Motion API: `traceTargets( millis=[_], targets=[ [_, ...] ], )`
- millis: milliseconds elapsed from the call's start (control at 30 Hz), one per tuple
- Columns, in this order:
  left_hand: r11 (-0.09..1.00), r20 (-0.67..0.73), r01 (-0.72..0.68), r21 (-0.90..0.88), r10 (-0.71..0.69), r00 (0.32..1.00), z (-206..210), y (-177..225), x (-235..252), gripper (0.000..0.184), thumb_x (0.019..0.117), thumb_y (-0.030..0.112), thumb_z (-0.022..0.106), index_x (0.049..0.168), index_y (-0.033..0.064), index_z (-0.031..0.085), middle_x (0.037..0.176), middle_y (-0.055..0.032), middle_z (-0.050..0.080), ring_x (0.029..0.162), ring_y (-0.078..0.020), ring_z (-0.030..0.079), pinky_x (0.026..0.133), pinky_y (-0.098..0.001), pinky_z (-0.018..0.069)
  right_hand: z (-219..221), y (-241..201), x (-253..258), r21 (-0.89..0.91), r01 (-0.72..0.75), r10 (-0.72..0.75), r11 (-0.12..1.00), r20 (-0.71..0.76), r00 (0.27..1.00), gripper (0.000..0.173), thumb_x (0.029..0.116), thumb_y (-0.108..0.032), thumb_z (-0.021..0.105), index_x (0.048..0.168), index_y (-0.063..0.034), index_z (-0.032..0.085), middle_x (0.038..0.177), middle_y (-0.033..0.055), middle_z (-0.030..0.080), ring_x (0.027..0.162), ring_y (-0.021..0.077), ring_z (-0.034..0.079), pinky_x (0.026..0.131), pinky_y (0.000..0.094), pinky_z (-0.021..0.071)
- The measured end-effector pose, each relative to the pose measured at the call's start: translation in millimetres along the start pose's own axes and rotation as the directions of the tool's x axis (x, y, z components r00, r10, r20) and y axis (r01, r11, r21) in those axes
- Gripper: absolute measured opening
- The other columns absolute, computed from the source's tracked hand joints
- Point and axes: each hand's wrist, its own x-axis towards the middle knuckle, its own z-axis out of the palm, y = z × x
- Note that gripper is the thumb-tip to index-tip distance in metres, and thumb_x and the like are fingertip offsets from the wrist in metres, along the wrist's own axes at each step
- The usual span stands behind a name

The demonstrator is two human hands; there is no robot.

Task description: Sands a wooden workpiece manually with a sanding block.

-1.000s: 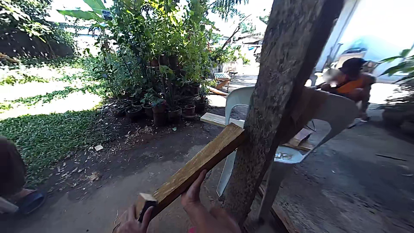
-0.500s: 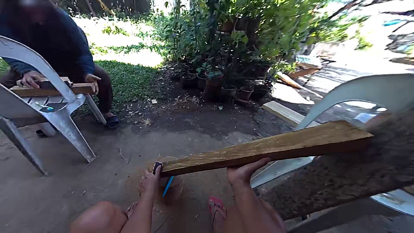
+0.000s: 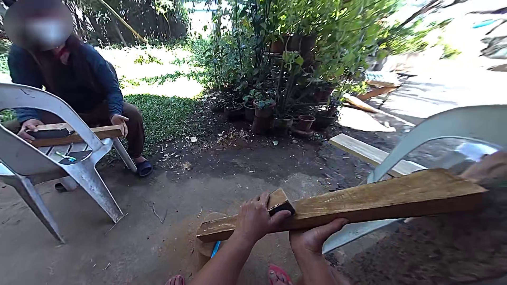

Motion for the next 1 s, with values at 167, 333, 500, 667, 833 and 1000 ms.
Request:
traceTargets(
  millis=[167,333,500,667,833,1000],
  targets=[
    [0.99,-0.025,0.139,0.012,-0.139,0.99,23.4,-113.3,-11.3,0.084,0.0896,0.076,0.05,0.133,0.0058,0.065,0.119,-0.0193,0.072,0.111,-0.0368,0.07,0.096,-0.0584,0.0538,-3.2,1.6,1.6,0.023,-0.021,0.022,1.0,-0.043,0.999,0.098,0.0798,-0.091,0.035,0.154,-0.0286,0.026,0.147,0.007,0.047,0.132,0.023,0.051,0.102,0.055,0.0467],
    [0.817,0.035,0.571,0.079,-0.575,0.818,38.3,-232.5,-40.2,0.082,0.0916,0.076,0.05,0.143,0.0135,0.059,0.124,-0.0203,0.071,0.116,-0.0395,0.068,0.097,-0.0628,0.0515,-3.4,2.0,0.3,0.014,0.005,-0.004,1.0,-0.049,0.999,0.104,0.0746,-0.094,0.04,0.153,-0.0278,0.026,0.145,0.0057,0.048,0.131,0.0208,0.052,0.101,0.0532,0.0481],
    [0.785,0.049,0.618,0.041,-0.619,0.784,33.8,-216.2,-28.5,0.079,0.0944,0.074,0.049,0.137,0.0094,0.062,0.122,-0.022,0.071,0.118,-0.04,0.067,0.1,-0.062,0.0498,-4.5,2.7,1.4,-0.01,0.033,-0.033,0.999,-0.066,0.997,0.097,0.0811,-0.09,0.035,0.154,-0.0269,0.025,0.145,0.004,0.047,0.131,0.017,0.051,0.102,0.0494,0.0484],
    [0.998,-0.018,0.031,-0.06,-0.032,0.999,12.2,-71.7,14.5,0.075,0.0907,0.069,0.056,0.124,0.0026,0.069,0.119,-0.0175,0.073,0.115,-0.0346,0.068,0.101,-0.0565,0.0504,-3.9,2.9,0.5,-0.008,0.06,-0.061,0.998,-0.079,0.995,0.088,0.0894,-0.083,0.028,0.155,-0.0245,0.021,0.146,0.0045,0.045,0.132,0.0152,0.05,0.105,0.0463,0.0474],
    [0.888,-0.152,-0.438,-0.144,0.417,0.896,6.5,56.6,49.1,0.075,0.0884,0.067,0.062,0.122,-0.0001,0.069,0.118,-0.0181,0.072,0.113,-0.0331,0.069,0.097,-0.0514,0.0537,-1.3,-1.0,-4.4,0.111,0.102,-0.106,0.989,0.033,0.994,0.089,0.0863,-0.082,0.043,0.144,-0.0142,0.037,0.126,-0.0011,0.062,0.117,0.0078,0.061,0.098,0.034,0.0528],
    [0.845,-0.229,-0.516,-0.137,0.48,0.847,12.4,61.6,55.9,0.079,0.0878,0.072,0.058,0.117,-0.0011,0.069,0.11,-0.0176,0.073,0.105,-0.0322,0.071,0.09,-0.0483,0.0568,1.3,-3.0,-6.4,0.149,0.125,-0.135,0.981,0.056,0.989,0.09,0.0812,-0.081,0.054,0.141,-0.0139,0.042,0.12,-0.0026,0.065,0.113,0.0076,0.063,0.096,0.0334,0.0544]
  ],
)
